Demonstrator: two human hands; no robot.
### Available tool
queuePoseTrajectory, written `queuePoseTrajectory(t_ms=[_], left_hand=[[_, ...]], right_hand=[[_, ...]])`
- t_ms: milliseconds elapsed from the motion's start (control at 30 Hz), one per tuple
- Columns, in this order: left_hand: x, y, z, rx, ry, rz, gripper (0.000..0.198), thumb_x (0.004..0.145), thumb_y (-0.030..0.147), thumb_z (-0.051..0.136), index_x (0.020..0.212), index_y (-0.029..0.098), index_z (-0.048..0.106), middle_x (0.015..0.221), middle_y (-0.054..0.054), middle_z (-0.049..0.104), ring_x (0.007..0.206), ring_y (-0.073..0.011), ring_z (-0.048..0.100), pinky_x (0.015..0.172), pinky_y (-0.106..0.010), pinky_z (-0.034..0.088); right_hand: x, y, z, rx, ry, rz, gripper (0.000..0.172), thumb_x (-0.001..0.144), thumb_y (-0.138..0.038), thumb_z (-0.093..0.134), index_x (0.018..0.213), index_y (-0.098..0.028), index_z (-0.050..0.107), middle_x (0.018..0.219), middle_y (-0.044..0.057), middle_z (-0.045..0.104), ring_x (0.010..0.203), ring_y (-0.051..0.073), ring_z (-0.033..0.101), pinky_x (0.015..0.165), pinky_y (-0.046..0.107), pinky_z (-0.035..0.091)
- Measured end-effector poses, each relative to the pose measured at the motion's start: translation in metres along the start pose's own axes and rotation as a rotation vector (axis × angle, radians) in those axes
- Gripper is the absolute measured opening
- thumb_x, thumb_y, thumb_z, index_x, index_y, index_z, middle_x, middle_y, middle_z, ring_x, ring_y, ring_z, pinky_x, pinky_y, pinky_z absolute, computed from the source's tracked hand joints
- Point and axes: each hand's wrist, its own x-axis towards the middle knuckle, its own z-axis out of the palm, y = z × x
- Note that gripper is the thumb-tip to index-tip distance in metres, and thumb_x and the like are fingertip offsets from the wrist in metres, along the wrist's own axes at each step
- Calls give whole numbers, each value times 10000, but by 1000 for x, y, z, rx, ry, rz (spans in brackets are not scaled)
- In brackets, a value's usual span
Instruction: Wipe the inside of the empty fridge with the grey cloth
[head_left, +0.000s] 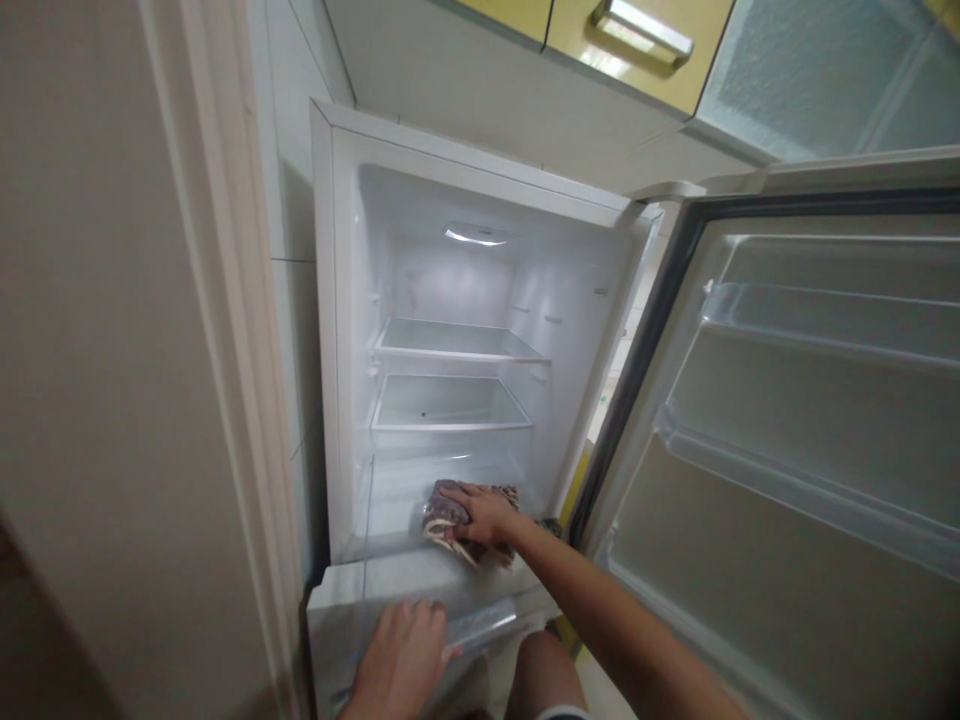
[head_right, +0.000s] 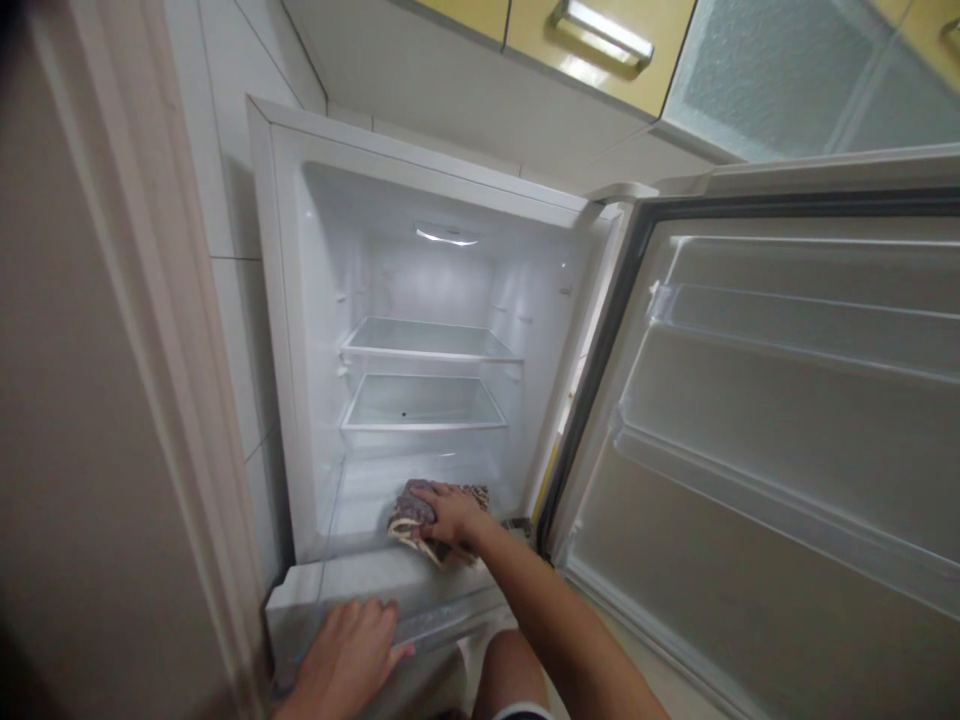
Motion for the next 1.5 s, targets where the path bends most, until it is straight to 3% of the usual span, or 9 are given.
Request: queuePoseTrajectory(t_ms=[133, 233, 500, 733, 800, 933, 1100, 1333, 1500], left_hand=[[-2, 0, -6, -36, -67, 11, 300, 986, 356, 681, 1214, 204, 802, 1166, -178, 781, 1144, -388, 722, 985, -517, 539], [0, 1, -13, -51, -98, 28, 293, 983, 355, 683, 1187, 188, 812, 1129, -182, 793, 1108, -388, 739, 967, -521, 553], [5, -5, -20, 29, -97, 28, 305, 1002, 381, 648, 1159, 175, 809, 1123, -183, 792, 1102, -380, 742, 965, -508, 558], [4, -14, -25, 68, -48, 10, 340, 990, 423, 665, 1189, 180, 795, 1195, -186, 770, 1172, -384, 710, 1015, -513, 531], [1, -18, -19, 90, -75, 28, 343, 1003, 403, 643, 1228, 187, 785, 1184, -184, 768, 1168, -384, 711, 1018, -523, 527], [-5, -24, -9, 106, -106, 73, 366, 1016, 414, 624, 1284, 212, 768, 1214, -182, 759, 1178, -391, 702, 1032, -545, 514], [-3, -21, -7, 60, -140, 104, 363, 1007, 420, 622, 1256, 206, 777, 1199, -181, 767, 1149, -405, 710, 1002, -549, 521], [-1, -16, -9, 72, -143, 70, 351, 1013, 412, 602, 1208, 190, 790, 1182, -189, 766, 1140, -383, 714, 995, -513, 520], [1, -17, -11, 51, -81, 23, 361, 1009, 437, 627, 1199, 175, 785, 1197, -190, 756, 1178, -393, 694, 1029, -539, 510]], right_hand=[[30, -4, -2, 16, 200, 322, 900, 952, -740, 605, 1712, -355, 314, 1671, 159, 438, 1496, 438, 460, 1202, 647, 360], [54, -29, 5, -16, 283, 396, 824, 970, -696, 586, 1675, -313, 399, 1610, 193, 476, 1454, 444, 473, 1162, 644, 385], [73, -96, 32, -80, 77, -167, 806, 855, -810, 662, 1415, -230, 670, 1473, 184, 565, 1363, 441, 509, 1115, 681, 430], [34, -42, 13, -65, -83, -505, 632, 836, -473, 850, 1422, -299, 689, 1389, 108, 616, 1238, 328, 615, 1091, 473, 501], [22, -16, 7, -41, -33, -417, 626, 815, -462, 873, 1380, -240, 719, 1368, 122, 626, 1217, 315, 625, 1103, 431, 500], [8, 24, -10, 4, 134, -1, 626, 855, -580, 803, 1338, -187, 735, 1387, 160, 603, 1227, 339, 616, 1117, 466, 501], [25, 10, -16, 9, 199, 328, 643, 890, -637, 711, 1411, -262, 680, 1534, 176, 507, 1395, 426, 503, 1089, 601, 492], [71, -73, 26, 59, 95, -187, 766, 818, -686, 772, 1499, -379, 602, 1580, 83, 551, 1393, 435, 500, 1152, 721, 361], [58, -74, 33, 62, -12, -423, 608, 789, -422, 864, 1366, -311, 709, 1458, 74, 656, 1294, 365, 599, 1132, 565, 439]])
